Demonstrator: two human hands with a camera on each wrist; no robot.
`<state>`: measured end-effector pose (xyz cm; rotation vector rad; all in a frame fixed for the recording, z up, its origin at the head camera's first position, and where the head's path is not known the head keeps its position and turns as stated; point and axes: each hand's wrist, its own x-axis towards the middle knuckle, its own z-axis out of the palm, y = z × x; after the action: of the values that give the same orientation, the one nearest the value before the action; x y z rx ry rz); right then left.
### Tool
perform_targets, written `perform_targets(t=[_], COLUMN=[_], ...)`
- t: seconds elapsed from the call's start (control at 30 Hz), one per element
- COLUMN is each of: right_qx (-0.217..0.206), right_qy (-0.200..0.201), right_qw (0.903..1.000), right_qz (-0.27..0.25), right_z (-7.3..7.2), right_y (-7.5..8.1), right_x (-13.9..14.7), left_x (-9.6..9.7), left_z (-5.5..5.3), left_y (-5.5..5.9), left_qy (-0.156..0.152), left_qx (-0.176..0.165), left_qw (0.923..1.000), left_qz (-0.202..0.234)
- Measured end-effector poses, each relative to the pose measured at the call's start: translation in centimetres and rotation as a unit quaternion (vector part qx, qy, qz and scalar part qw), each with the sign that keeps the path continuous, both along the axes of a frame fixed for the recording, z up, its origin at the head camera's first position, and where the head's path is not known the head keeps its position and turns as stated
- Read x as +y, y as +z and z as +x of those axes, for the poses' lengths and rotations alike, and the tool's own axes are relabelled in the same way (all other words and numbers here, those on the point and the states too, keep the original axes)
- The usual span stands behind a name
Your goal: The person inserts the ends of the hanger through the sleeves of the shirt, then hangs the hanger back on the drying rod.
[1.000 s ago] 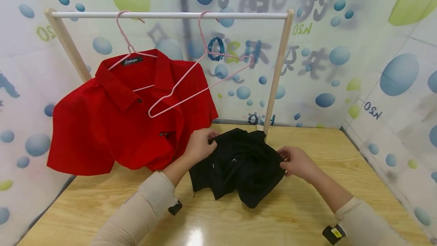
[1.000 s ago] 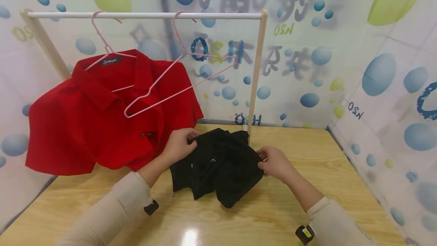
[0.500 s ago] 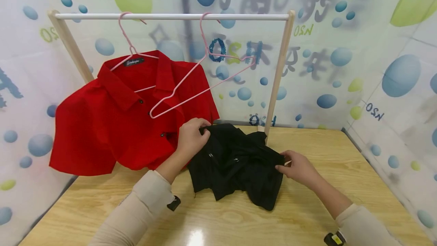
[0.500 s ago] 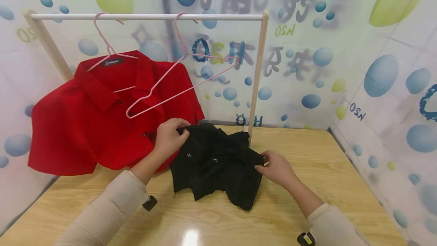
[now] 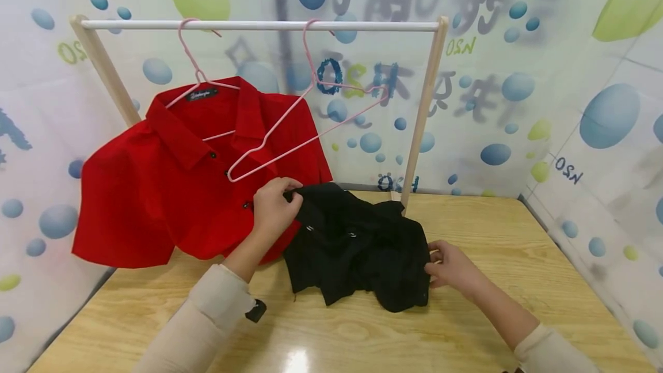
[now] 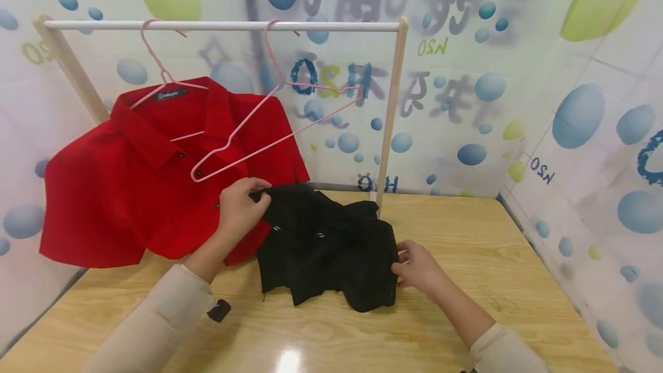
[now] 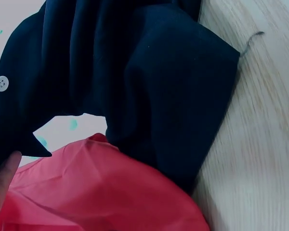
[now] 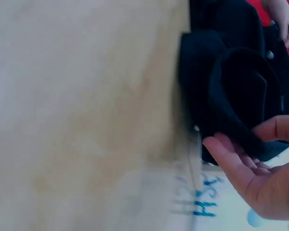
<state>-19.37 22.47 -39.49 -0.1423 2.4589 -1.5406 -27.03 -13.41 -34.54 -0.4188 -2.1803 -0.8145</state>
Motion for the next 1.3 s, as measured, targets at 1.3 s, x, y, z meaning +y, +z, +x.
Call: perform_targets(t=[1.3], right_qx=[0.473], right_qy=[-0.022], right_qw=[0.8015], right_qz=[0.365], right_z=[-5.9], right_y=[8.2], right_x=[2.7], left_x=[-2.4], left_z=[1.2], left_y=[1.5], left_qy=[0.024], left_qx=[-0.027], left_qw=[0.9928], left_qz=[-0.114])
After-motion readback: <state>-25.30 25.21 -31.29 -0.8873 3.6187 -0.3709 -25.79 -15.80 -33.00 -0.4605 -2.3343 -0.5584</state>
